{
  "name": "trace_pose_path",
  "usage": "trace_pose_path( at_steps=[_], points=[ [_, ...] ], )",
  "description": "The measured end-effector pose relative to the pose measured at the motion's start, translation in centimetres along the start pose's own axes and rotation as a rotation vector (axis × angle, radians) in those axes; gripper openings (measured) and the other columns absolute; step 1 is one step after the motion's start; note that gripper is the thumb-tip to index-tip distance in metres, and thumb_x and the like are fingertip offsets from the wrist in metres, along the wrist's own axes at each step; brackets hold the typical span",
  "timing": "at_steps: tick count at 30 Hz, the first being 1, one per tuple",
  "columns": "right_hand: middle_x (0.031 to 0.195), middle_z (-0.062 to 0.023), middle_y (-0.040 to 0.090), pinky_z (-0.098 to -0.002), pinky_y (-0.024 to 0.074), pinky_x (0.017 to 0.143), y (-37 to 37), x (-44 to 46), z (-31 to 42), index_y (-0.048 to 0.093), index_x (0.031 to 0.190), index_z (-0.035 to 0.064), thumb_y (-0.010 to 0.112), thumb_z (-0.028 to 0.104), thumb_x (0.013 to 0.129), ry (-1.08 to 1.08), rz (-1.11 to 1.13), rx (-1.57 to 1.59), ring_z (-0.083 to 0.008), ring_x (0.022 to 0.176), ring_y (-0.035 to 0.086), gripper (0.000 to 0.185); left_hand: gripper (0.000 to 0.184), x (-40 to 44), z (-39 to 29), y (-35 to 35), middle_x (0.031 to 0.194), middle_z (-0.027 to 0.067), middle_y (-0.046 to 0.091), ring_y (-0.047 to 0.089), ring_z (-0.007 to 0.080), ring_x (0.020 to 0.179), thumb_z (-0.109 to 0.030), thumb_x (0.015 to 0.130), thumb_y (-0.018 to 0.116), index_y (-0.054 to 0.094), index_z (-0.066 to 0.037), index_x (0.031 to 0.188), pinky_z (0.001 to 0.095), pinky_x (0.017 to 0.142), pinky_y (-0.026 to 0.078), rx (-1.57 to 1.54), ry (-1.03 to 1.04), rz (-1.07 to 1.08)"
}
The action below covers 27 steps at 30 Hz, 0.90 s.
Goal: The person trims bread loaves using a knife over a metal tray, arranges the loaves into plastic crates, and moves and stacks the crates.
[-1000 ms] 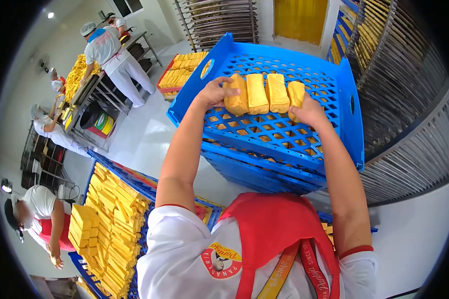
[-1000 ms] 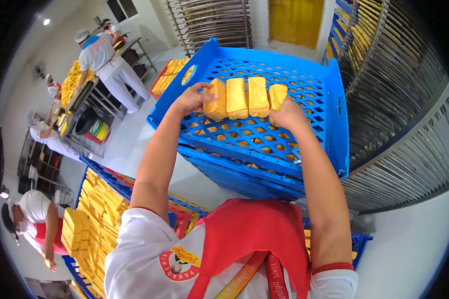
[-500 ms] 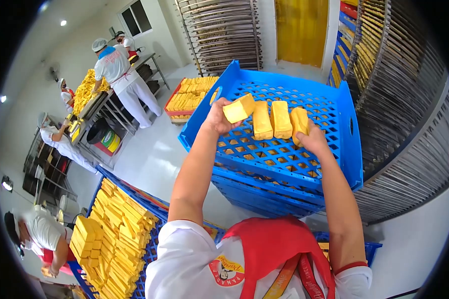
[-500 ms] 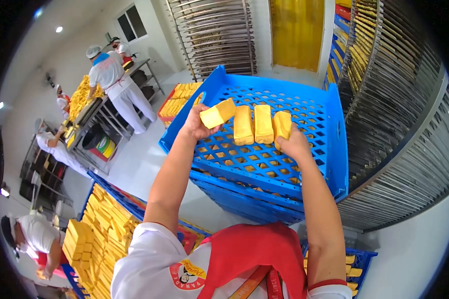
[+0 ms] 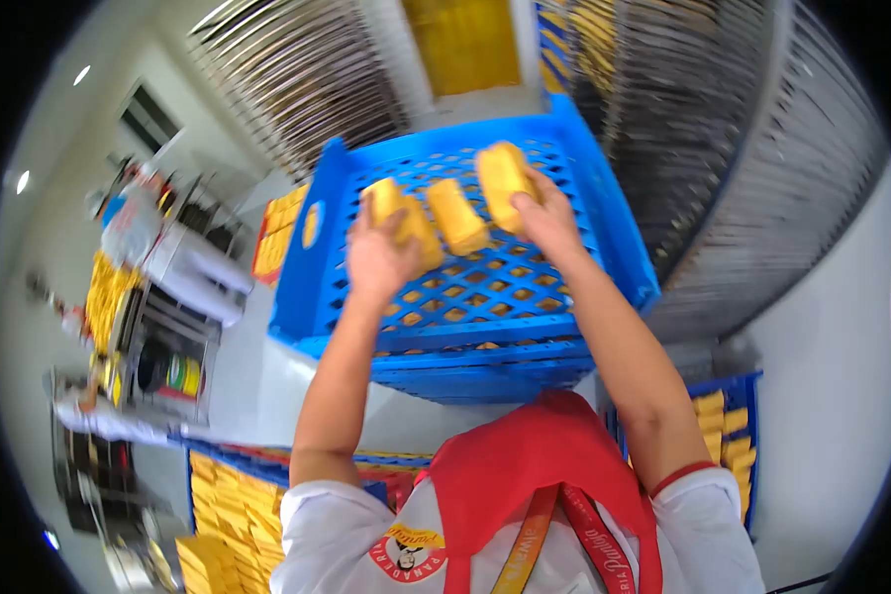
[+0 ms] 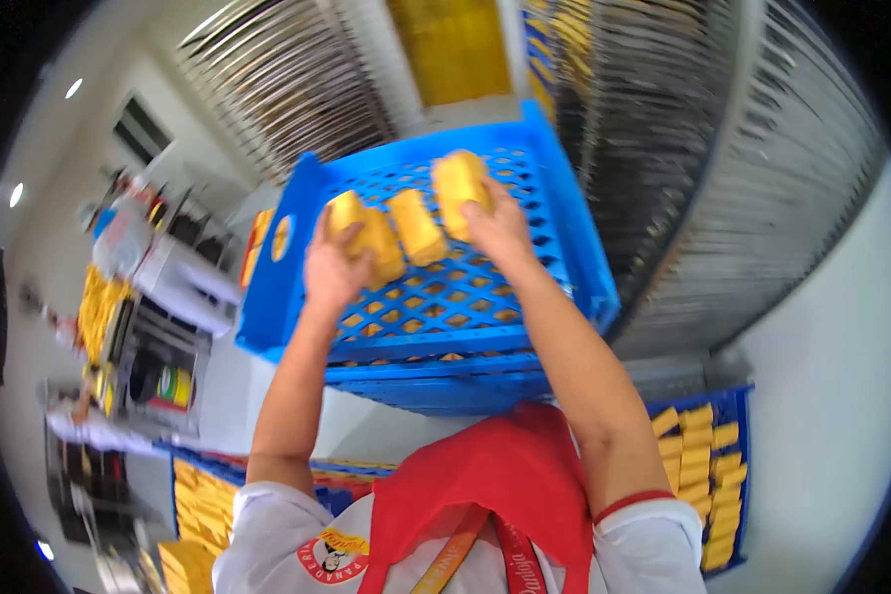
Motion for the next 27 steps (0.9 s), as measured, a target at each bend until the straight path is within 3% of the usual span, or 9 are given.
trace_pose_path(
  at_steps=[1, 5, 10, 11, 15, 18, 20, 24, 27],
  points=[
    [0.119, -0.012, 0.061, -0.0336, 0.0584, 0.06, 0.1, -0.5, 0.7, 0.045, 0.139, 0.008, 0.063, 0.017, 0.085, -0.01, 0.012, 0.143, -0.0207, 0.092, 0.066, 0.058, 0.051, 0.1, 0.0, 0.1, 0.141, 0.0249, 0.043, 0.061, 0.0361, 0.109, -0.033, 0.068, 0.074, 0.068, -0.013, 0.115, 0.0407, 0.095, 0.049, 0.04, -0.021, 0.041],
    [0.125, -0.0093, 0.057, -0.0366, 0.047, 0.098, 0.2, -4.5, 4.2, 0.048, 0.135, 0.0024, 0.066, 0.01, 0.083, -0.378, 0.135, 0.503, -0.0183, 0.115, 0.054, 0.056, 0.078, 1.7, -1.0, 1.0, 0.117, 0.0185, 0.064, 0.066, 0.0327, 0.101, -0.064, 0.065, 0.073, 0.061, -0.013, 0.123, 0.0416, 0.088, 0.051, 0.289, -0.303, 0.326],
    [0.13, -0.013, 0.056, -0.035, 0.0412, 0.103, -10.4, -11.5, 10.2, 0.046, 0.138, 0.003, 0.069, 0.017, 0.081, -0.349, 0.231, 0.401, -0.0206, 0.12, 0.052, 0.064, 0.054, 4.9, 12.2, 9.7, 0.113, 0.0161, 0.067, 0.064, 0.0339, 0.102, -0.035, 0.072, 0.077, 0.064, -0.005, 0.115, 0.044, 0.084, 0.052, -0.027, 0.066, 0.012],
    [0.131, -0.0129, 0.055, -0.0348, 0.0407, 0.103, -13.0, -12.7, 10.1, 0.045, 0.139, 0.0027, 0.071, 0.018, 0.08, -0.302, 0.282, 0.456, -0.0205, 0.121, 0.051, 0.066, 0.051, 5.0, 12.6, 9.3, 0.107, 0.0203, 0.067, 0.065, 0.0344, 0.092, -0.026, 0.069, 0.08, 0.065, 0.0, 0.111, 0.0406, 0.079, 0.054, -0.101, -0.145, -0.134],
    [0.135, -0.0142, 0.052, -0.0367, 0.0381, 0.106, -23.6, -19.5, 4.6, 0.041, 0.141, -0.0009, 0.079, 0.024, 0.075, -0.074, 0.203, 0.908, -0.0231, 0.125, 0.05, 0.08, 0.054, 2.7, 15.0, 8.1, 0.102, 0.0123, 0.062, 0.062, 0.0293, 0.087, -0.01, 0.071, 0.077, 0.055, -0.008, 0.12, 0.0403, 0.057, 0.052, -0.958, -0.863, -0.06],
    [0.136, -0.0153, 0.05, -0.039, 0.0419, 0.104, -31.2, -26.6, -2.3, 0.037, 0.142, -0.002, 0.072, 0.031, 0.076, 0.143, -0.181, 0.931, -0.0269, 0.125, 0.051, 0.082, 0.045, 3.7, 19.7, 5.5, 0.123, 0.0138, 0.058, 0.059, 0.035, 0.109, -0.016, 0.08, 0.063, 0.052, -0.011, 0.124, 0.0435, 0.085, 0.053, -1.609, -0.718, 0.268],
    [0.124, -0.0138, 0.058, -0.0347, 0.0589, 0.066, -35.3, -32.0, -7.7, 0.036, 0.142, 0.0005, 0.062, 0.025, 0.079, 0.32, -0.356, 0.881, -0.0236, 0.102, 0.064, 0.072, 0.047, 3.0, 8.9, 1.2, 0.124, 0.0136, 0.057, 0.058, 0.0344, 0.11, -0.015, 0.08, 0.064, 0.052, -0.011, 0.124, 0.0437, 0.086, 0.052, -1.556, -0.556, 0.268],
    [0.131, -0.0136, 0.052, -0.0467, 0.0575, 0.073, -39.6, -43.4, -20.1, 0.042, 0.14, 0.0049, 0.062, 0.026, 0.084, 0.929, -0.946, 0.659, -0.0272, 0.109, 0.057, 0.064, 0.05, -1.3, -15.4, -1.7, 0.124, 0.0132, 0.057, 0.057, 0.0333, 0.112, -0.015, 0.078, 0.066, 0.05, -0.011, 0.125, 0.0441, 0.09, 0.051, -1.62, -0.338, 0.54],
    [0.123, -0.0083, 0.055, -0.0464, 0.0543, 0.066, -42.5, -47.7, -28.1, 0.044, 0.138, 0.0104, 0.064, 0.029, 0.083, 1.124, -1.005, 0.57, -0.026, 0.1, 0.059, 0.061, 0.052, -5.6, -30.1, 0.8, 0.125, 0.0129, 0.056, 0.056, 0.0325, 0.114, -0.015, 0.077, 0.068, 0.049, -0.011, 0.126, 0.0444, 0.092, 0.05, -1.703, -0.259, 0.899]
  ],
)
Point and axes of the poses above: each hand's wrist, its own x-axis towards the middle knuckle, its own y-axis out of the palm, z = x × y, the point moved 3 cm from there along x, towards the middle knuckle
